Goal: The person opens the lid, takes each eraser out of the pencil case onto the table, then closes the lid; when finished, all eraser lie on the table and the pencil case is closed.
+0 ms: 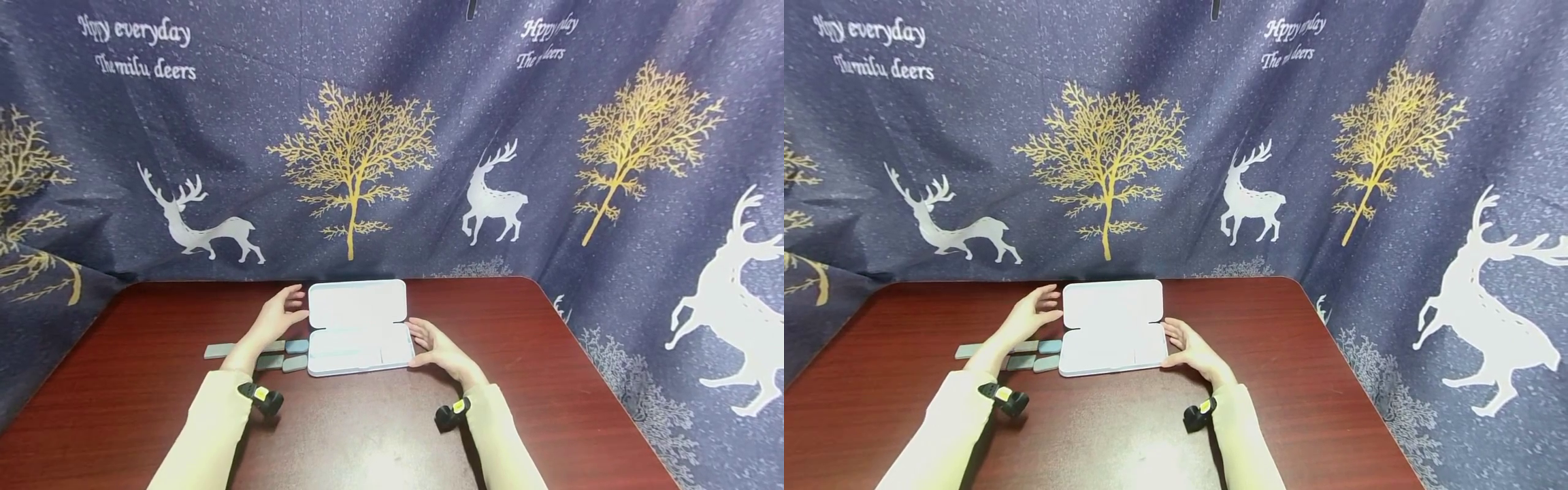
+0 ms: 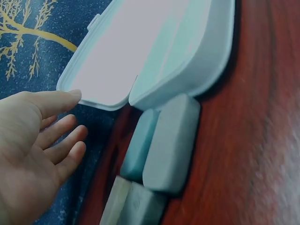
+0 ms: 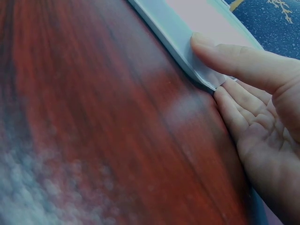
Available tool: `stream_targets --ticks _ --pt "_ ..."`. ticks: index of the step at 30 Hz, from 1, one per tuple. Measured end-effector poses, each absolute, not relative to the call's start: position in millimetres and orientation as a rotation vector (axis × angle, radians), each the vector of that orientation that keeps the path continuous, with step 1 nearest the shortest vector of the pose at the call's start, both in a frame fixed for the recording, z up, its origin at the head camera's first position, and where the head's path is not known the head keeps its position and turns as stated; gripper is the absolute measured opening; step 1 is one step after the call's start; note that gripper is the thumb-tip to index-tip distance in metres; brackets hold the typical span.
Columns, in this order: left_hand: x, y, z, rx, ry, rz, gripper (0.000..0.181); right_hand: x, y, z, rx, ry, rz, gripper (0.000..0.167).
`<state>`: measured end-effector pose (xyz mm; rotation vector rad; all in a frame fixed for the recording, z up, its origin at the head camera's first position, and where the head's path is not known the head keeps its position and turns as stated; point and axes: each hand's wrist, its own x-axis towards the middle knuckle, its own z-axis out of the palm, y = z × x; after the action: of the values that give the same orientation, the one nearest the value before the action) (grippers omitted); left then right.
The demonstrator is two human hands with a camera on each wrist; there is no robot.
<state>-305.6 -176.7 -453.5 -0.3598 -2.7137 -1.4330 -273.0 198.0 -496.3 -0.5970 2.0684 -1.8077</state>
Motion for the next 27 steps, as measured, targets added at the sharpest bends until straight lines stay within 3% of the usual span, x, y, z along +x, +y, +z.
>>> stream_targets --ticks 10,27 --pt "-318.1 -167.1 -451.1 -0.37 -2.728 -1.454 0.06 -272.3 197.6 -496.1 -0.587 2.064 -1.806 0.091" --pt "-308.6 -159.4 -446.6 -0.377 -2.719 -1.405 0.051 -272.5 197.5 -497.4 -0.585 2.055 -1.816 0.09"
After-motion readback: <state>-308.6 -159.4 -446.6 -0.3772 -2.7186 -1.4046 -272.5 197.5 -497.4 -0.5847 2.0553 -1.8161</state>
